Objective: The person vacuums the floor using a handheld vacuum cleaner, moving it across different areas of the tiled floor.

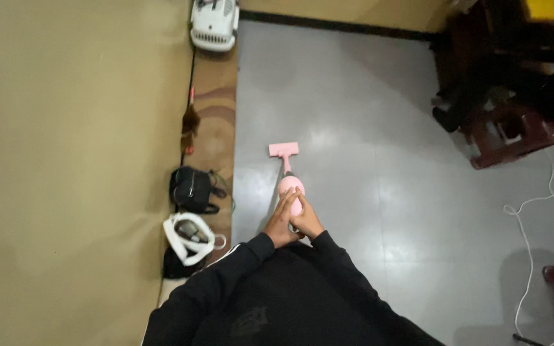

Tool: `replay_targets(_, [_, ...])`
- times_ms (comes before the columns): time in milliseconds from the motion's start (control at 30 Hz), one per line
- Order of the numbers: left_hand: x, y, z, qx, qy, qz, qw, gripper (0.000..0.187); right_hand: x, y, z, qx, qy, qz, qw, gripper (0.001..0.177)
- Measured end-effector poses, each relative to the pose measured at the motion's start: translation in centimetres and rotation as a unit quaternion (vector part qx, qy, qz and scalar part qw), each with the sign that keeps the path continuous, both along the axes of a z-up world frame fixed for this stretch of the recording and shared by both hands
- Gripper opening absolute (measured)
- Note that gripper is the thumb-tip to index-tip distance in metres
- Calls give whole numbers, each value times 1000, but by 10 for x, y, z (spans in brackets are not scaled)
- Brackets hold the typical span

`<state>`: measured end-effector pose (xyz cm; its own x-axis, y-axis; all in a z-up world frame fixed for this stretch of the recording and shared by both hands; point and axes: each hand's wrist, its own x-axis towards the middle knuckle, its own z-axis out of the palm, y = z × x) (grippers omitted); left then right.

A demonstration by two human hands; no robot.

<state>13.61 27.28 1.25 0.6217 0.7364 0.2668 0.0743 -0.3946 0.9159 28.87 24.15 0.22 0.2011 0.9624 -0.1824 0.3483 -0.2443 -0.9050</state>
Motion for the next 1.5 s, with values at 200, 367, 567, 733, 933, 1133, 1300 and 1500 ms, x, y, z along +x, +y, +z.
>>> replay_targets(200, [45, 80, -1, -31, -19, 61, 997, 124, 37, 92, -22, -7, 76, -45, 996, 92])
replay_targets(367, [63, 148, -16, -24, 51, 24, 998, 107, 48, 134, -17, -67, 175, -121, 975, 94])
replay_targets(567, [115, 242, -19, 42, 87, -54, 994, 96, 91, 211, 8, -128, 201, -219, 946, 95])
replay_targets(733, [150, 352, -21, 36, 98, -90, 990, 96, 130, 308, -9, -99, 148, -237, 955, 90])
replay_targets(933, [163, 510, -23, 72, 81, -112, 988, 107, 141, 455, -24, -51, 82, -210, 973, 81])
replay_targets(1133, [176, 614, -27, 65, 124, -124, 982, 114, 161, 563, -46, 48, 12, -151, 987, 88])
replay_targets(1300, [199, 685, -33, 67, 137, -148, 977, 115, 174, 627, -27, -46, 74, -186, 979, 91])
replay_targets(1500, [250, 785, -56, 35, 133, -124, 983, 107, 219, 715, -38, 34, 9, -128, 991, 89])
